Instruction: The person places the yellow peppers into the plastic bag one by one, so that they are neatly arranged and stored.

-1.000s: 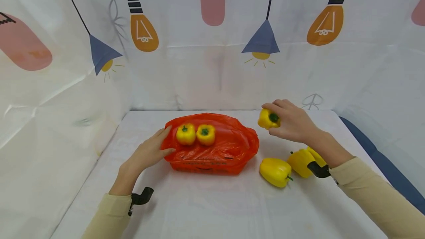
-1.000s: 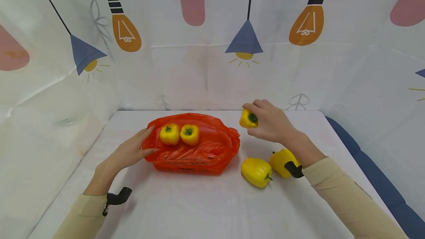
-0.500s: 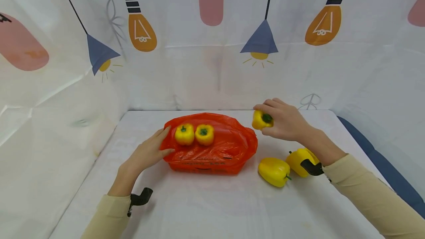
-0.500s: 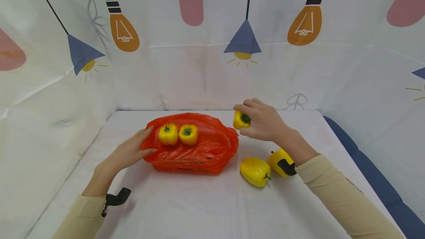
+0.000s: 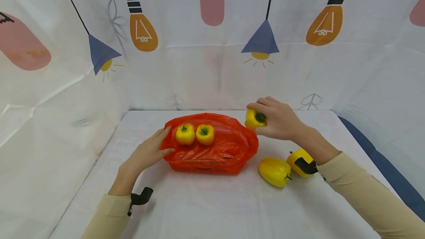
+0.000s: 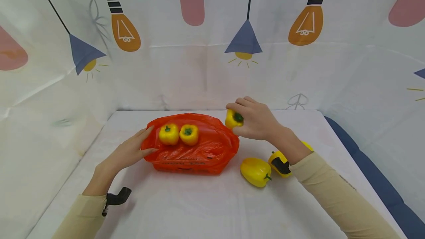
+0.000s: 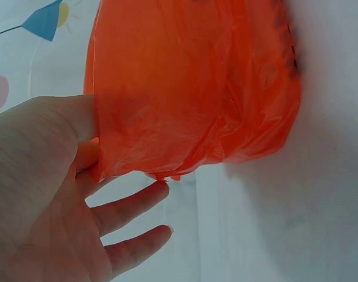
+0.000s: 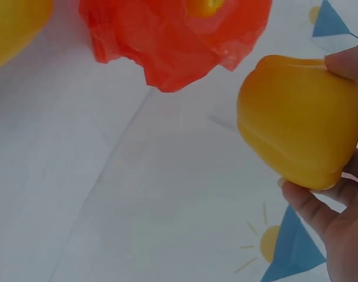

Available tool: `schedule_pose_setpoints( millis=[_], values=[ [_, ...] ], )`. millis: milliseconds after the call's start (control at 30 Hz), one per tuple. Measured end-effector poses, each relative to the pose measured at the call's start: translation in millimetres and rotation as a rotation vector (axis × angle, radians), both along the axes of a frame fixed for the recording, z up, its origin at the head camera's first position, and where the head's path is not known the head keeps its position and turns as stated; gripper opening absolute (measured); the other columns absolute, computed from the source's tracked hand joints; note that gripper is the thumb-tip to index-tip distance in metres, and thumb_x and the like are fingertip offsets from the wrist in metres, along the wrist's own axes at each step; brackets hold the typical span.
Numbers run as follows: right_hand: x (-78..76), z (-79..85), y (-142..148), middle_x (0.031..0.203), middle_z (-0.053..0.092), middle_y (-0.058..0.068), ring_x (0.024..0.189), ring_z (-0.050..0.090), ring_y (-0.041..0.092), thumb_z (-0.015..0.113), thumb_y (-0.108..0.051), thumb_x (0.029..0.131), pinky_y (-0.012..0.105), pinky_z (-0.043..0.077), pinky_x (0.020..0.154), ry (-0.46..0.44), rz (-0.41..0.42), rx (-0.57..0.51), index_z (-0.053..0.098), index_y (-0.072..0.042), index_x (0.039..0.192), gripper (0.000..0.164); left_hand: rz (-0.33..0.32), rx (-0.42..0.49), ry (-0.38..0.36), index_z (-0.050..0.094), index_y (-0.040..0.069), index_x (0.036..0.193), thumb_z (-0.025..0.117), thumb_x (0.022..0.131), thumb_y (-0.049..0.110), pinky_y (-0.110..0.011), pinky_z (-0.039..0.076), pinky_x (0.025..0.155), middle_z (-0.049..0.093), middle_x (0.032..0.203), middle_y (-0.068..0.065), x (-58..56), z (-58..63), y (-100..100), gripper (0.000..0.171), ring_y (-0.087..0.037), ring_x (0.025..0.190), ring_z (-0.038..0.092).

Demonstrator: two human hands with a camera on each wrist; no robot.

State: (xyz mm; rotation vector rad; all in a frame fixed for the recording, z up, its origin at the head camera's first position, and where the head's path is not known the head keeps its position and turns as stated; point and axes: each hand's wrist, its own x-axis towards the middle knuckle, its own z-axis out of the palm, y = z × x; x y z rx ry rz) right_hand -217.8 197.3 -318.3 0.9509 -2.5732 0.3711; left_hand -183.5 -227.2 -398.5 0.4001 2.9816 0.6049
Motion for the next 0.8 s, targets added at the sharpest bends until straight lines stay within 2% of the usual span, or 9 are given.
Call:
schedule_pose_setpoints(
  millis=[300, 800],
  values=[
    [-0.2, 4.5, -16, 0.108, 0.063, -0.002, 0.095, 0.052, 0.013, 0.069, -0.03, 0.073, 0.028, 0.05, 0.071, 0.014, 0.048, -0.019, 0.064, -0.021, 0.125, 0.054, 0.002, 0.007, 0.0, 0.021, 0.012, 0.159, 0.065, 0.095, 0.039, -0.067, 0.033, 0.112, 0.026, 0.162, -0.02, 0.7, -0.3, 0, 0.082, -0.044, 0.146, 0.033],
    [-0.2, -2.7, -45, 0.111, 0.058, -0.002, 0.097, 0.05, 0.013, 0.067, -0.029, 0.073, 0.027, 0.05, 0.072, -0.084, 0.115, 0.0, 0.059, -0.023, 0.131, 0.059, 0.018, 0.01, -0.017, 0.021, 0.013, 0.16, 0.064, 0.095, 0.041, -0.067, 0.033, 0.112, 0.026, 0.163, -0.02, 0.5, -0.6, 0, 0.083, -0.044, 0.146, 0.032]
  ],
)
